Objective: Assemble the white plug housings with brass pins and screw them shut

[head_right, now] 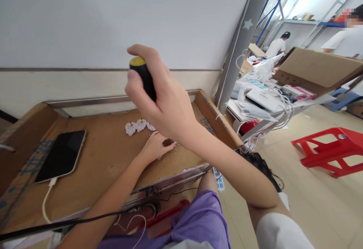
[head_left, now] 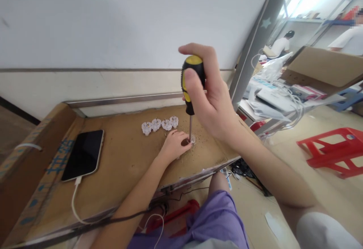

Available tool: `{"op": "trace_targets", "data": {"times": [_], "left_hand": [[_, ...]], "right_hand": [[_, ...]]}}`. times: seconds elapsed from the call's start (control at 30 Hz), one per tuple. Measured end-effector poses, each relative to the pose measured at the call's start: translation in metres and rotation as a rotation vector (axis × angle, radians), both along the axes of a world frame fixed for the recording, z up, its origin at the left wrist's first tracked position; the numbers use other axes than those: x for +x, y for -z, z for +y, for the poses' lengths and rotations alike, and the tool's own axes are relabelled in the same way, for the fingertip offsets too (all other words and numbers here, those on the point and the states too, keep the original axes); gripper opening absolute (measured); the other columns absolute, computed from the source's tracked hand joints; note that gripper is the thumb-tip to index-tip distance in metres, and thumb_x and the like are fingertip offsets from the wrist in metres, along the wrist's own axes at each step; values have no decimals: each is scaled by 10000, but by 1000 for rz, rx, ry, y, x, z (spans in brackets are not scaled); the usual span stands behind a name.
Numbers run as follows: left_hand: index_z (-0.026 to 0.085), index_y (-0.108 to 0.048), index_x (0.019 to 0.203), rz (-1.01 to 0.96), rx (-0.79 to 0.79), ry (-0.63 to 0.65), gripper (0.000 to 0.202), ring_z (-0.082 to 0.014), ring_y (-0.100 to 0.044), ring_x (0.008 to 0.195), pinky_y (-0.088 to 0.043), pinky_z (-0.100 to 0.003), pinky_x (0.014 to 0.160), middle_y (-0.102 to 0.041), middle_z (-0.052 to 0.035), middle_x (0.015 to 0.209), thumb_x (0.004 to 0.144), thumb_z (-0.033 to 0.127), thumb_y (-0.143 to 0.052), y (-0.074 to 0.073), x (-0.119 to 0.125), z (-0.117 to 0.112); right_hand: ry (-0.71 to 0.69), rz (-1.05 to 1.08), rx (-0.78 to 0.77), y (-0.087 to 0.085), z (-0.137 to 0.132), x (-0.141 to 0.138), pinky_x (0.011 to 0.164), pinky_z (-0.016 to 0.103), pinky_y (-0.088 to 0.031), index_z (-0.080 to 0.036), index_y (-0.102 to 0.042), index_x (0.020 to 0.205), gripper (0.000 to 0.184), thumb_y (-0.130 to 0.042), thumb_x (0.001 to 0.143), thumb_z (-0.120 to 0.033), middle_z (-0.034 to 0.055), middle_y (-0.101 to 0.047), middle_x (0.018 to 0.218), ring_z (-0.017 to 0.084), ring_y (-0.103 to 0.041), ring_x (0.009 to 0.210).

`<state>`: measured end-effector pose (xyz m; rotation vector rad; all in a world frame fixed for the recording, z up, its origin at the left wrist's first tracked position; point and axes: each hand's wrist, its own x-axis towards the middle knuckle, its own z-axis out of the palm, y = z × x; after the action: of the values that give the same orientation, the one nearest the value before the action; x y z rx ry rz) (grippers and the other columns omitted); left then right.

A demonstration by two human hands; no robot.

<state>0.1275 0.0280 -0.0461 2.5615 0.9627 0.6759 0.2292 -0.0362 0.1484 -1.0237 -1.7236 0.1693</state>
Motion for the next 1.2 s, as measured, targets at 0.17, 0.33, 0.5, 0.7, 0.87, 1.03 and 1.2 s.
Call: {"op": "trace_targets", "data": {"times": [0.17, 0.33, 0.5, 0.7, 0.87, 1.03, 1.2], "left_hand": [[201, -614, 784, 6, 2, -7, 48, -179, -594, 879, -320, -384, 999, -668, 7, 841, 785, 247, -600, 2, 0, 0], [202, -591, 762, 2, -7, -22, 55, -164, -604, 853, -266, -415, 1039, -669, 21, 846, 784, 250, -606, 3, 0, -1], [200, -588, 759, 10, 3, -30, 55, -159, -608, 845, -239, -422, 1062, -669, 23, 833, 788, 246, -594, 0, 0, -3], [201, -584, 748, 1, -3, -37, 81, -153, -607, 841, -195, -440, 1083, -661, 35, 825, 802, 261, -590, 2, 1, -3], [196, -577, 724, 3, -1, -47, 115, -165, -602, 830, -204, -442, 1078, -654, 22, 805, 803, 279, -592, 3, 1, -3], [206, -587, 739, -3, -25, -43, 83, -158, -599, 842, -175, -443, 1088, -655, 34, 823, 799, 263, -596, 2, 1, -3], [193, -580, 735, 13, -10, -42, 101, -156, -593, 814, -225, -421, 1064, -646, 25, 806, 797, 267, -606, 2, 1, -3]], "right_hand": [[-145, -242, 52, -14, 2, 12, 748, 238, -493, -217, -426, 1050, 162, -449, 929, -323, 19, -535, 1026, 112, -571, 851], [204, -498, 93, -30, 5, 17, 685, 275, -451, -196, -495, 1036, 233, -487, 899, -385, 24, -544, 893, 177, -589, 794], [109, -712, 10, -44, 1, 22, 675, 266, -409, -175, -474, 1105, 208, -415, 908, -208, 32, -564, 977, 134, -542, 744], [357, -752, 134, -40, 0, 23, 561, 277, -365, -198, -528, 945, 287, -462, 888, -472, 45, -548, 828, 169, -536, 684], [-172, -662, -28, -46, -1, 28, 690, 284, -456, -230, -515, 1025, 172, -480, 857, -222, 14, -561, 929, 143, -542, 766], [95, -541, 30, -44, 7, 27, 637, 285, -455, -217, -505, 871, 157, -544, 852, -368, 22, -536, 743, 200, -570, 797], [-64, -629, -43, -47, 10, 32, 682, 290, -466, -243, -490, 994, 205, -556, 805, -195, 22, -562, 897, 168, -549, 772]]}}
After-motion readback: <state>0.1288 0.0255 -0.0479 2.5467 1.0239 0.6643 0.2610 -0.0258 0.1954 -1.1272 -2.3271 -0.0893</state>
